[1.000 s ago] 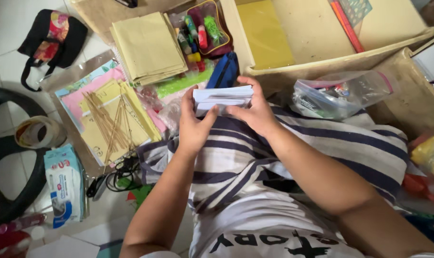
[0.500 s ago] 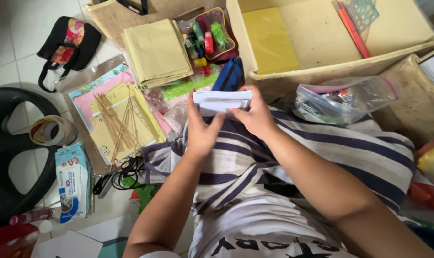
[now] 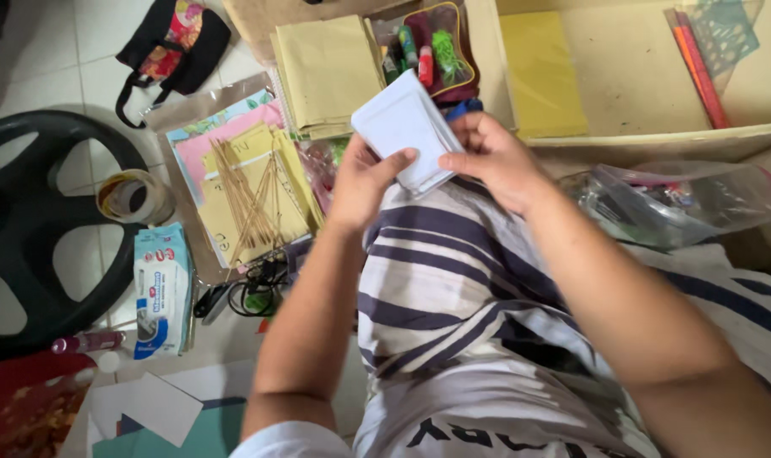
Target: The person sorts various stationery items from a cluttered floor into a beige plastic storage bin. They handle notebooks, pens, rulers, and small bags, placing them into the bin one by one.
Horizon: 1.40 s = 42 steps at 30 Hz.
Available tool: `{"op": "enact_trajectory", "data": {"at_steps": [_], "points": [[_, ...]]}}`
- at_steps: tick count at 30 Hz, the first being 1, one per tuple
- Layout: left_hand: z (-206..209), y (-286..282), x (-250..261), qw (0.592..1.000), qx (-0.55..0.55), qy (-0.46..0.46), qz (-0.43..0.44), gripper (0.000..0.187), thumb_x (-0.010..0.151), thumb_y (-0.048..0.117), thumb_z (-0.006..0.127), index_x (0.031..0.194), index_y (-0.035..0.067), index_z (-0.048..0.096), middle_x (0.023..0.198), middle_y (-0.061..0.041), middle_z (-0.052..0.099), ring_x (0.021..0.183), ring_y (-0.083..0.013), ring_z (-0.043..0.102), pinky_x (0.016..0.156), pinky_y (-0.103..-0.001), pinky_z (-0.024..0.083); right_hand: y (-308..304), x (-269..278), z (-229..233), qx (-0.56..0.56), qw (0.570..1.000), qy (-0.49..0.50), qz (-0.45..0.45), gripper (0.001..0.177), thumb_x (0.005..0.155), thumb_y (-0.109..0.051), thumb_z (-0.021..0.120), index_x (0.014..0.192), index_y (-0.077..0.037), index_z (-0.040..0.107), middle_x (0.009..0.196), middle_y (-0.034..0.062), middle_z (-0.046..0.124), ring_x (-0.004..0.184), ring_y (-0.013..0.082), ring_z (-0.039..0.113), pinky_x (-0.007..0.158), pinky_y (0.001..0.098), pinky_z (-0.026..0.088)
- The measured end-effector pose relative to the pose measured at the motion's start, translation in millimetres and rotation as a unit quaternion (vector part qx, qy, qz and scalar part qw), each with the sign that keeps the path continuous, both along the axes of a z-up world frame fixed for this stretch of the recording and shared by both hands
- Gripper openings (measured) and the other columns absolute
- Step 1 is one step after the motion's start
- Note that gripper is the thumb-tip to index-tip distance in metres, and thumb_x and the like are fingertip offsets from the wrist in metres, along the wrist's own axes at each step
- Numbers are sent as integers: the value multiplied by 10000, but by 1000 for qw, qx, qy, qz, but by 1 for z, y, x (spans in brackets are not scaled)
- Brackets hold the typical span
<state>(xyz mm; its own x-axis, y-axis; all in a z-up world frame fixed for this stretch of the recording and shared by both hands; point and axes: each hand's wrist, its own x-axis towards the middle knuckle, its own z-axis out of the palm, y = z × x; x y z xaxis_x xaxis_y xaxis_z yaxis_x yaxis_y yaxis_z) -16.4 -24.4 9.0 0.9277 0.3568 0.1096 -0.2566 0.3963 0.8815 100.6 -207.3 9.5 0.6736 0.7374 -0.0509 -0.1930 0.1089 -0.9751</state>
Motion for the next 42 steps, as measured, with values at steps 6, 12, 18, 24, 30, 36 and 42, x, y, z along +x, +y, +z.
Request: {"op": "enact_trajectory", "data": {"at_steps": [6, 12, 18, 24, 30, 36, 42], "points": [[20, 39, 26, 992, 96, 31, -71, 489, 878, -19, 779, 1320, -51, 573, 1218, -119, 702, 1115, -198, 671, 1006, -367, 549, 32, 20, 29, -106, 984, -137, 31, 536, 876, -103, 800, 1343, -13, 553, 1221, 83, 705, 1115, 159, 671, 966, 311, 562], [19, 45, 56, 996, -44, 0, -76, 499, 885, 5, 746, 1331, 5, 521, 1226, -85, 679, 1153, -194, 655, 1034, -372, 531, 44, 51, 52, -148, 962, -227, 28, 510, 882, -105, 803, 1317, -16, 553, 1203, 80, 713, 1102, 163, 681, 962, 324, 561], [12, 53, 64, 992, -7, -39, -122, 487, 919, -4, 761, 1359, 2, 551, 1258, -100, 685, 1198, -212, 643, 1087, -386, 514, 36, 74, 59, 28, 984, -12, 174, 632, 867, -300, 787, 1373, -33, 518, 1322, 129, 647, 1216, 208, 639, 1050, 393, 514], [13, 49, 74, 978, -62, -80, -183, 557, 881, 3, 778, 1399, 11, 572, 1295, -83, 683, 1224, -183, 653, 1090, -353, 526, 36, 72, 37, 102, 918, 328, 197, 652, 989, -470, 632, 1424, 10, 563, 1317, 209, 647, 1176, 329, 677, 1026, 486, 552], [12, 53, 82, 957, -105, -79, -258, 522, 911, 12, 781, 1396, -5, 587, 1109, -117, 730, 796, -148, 651, 742, -314, 575, 35, 70, 6, 140, 895, 311, 287, 478, 1001, -260, 668, 1318, 89, 586, 1201, 238, 691, 1069, 356, 718, 932, 454, 587], [6, 54, 90, 935, -60, -120, -328, 282, 991, 17, 768, 1226, -67, 638, 1010, -143, 739, 905, -254, 734, 868, -395, 611, 22, 95, -2, 136, 891, 296, 317, 415, 1049, -178, 712, 1302, 125, 584, 1102, 212, 704, 978, 307, 721, 907, 412, 592], [-17, 30, 107, 982, -11, -30, -186, 516, 937, 51, 727, 1405, 70, 511, 1309, -57, 627, 1223, -183, 604, 1090, -346, 487, -12, 164, 9, -114, 964, 27, 238, 605, 832, -107, 710, 1398, 21, 540, 1128, 136, 726, 1042, 240, 696, 951, 364, 553]]}}
